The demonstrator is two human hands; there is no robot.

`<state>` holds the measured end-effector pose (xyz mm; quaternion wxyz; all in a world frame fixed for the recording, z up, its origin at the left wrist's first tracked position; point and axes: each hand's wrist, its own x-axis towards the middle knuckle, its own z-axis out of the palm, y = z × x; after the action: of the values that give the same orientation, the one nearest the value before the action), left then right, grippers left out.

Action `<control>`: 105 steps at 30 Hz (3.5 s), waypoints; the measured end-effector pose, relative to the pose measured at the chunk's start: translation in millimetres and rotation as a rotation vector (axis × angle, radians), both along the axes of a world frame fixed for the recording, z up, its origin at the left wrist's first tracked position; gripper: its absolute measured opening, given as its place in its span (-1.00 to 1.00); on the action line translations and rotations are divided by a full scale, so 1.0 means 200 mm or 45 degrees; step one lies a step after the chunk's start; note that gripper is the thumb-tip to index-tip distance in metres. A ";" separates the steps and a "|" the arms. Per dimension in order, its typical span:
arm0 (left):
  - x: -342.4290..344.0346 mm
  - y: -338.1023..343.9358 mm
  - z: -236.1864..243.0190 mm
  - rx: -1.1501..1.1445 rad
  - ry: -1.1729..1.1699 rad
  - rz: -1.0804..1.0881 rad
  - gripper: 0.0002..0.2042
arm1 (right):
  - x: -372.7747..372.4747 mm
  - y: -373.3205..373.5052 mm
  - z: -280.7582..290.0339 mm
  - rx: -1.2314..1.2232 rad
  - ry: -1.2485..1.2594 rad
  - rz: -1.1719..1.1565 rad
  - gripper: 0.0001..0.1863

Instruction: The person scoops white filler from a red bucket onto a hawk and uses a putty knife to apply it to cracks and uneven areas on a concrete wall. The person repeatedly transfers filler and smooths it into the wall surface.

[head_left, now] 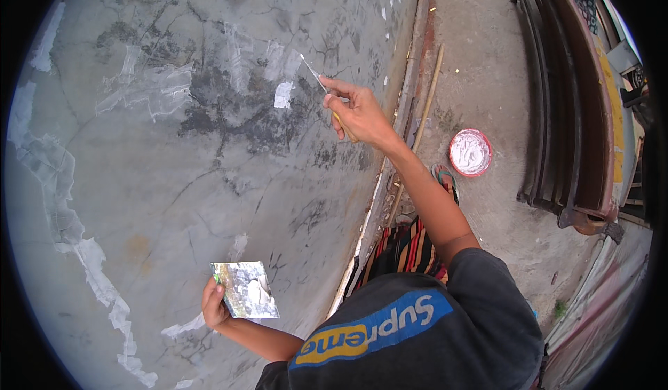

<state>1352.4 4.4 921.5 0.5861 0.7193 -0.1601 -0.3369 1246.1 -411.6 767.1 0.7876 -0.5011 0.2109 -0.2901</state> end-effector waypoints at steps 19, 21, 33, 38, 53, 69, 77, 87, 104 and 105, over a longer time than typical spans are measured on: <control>0.01 0.02 0.00 0.060 -0.062 0.024 -0.52 | 0.07 -0.03 -0.19 0.081 -0.147 -0.150 -0.54; 0.02 0.01 0.00 0.050 -0.094 0.016 -0.51 | 0.19 0.07 -0.21 0.076 -0.150 -0.186 -0.53; 0.02 0.03 -0.01 0.053 -0.104 0.029 -0.51 | 0.01 -0.03 -0.25 0.179 -0.145 -0.085 -0.53; 0.03 0.02 0.00 0.052 -0.089 0.049 -0.50 | 0.09 -0.03 -0.19 0.039 -0.081 -0.033 -0.55; 0.02 0.07 -0.03 -0.013 -0.049 0.054 -0.52 | 0.00 0.15 -0.11 0.044 -0.039 0.143 -0.54; 0.01 0.06 0.00 0.067 -0.102 0.060 -0.53 | -0.01 0.23 -0.29 0.174 -0.067 0.154 -0.52; 0.04 0.06 0.01 0.081 -0.123 0.052 -0.51 | 0.11 0.07 -0.26 0.052 -0.071 -0.048 -0.49; 0.02 0.06 0.02 0.061 -0.129 0.062 -0.51 | 0.15 0.04 -0.28 0.043 -0.064 -0.176 -0.54; -0.01 0.07 0.01 0.044 -0.149 0.141 -0.51 | 0.06 0.11 -0.27 -0.045 0.108 0.012 -0.57; -0.03 0.07 0.02 0.048 -0.140 0.146 -0.51 | 0.02 0.09 -0.26 -0.029 0.165 0.144 -0.58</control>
<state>1346.3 19.1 925.3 0.5812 0.7556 -0.1442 -0.2656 1250.3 -393.8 714.3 0.7817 -0.5387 0.2295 -0.2146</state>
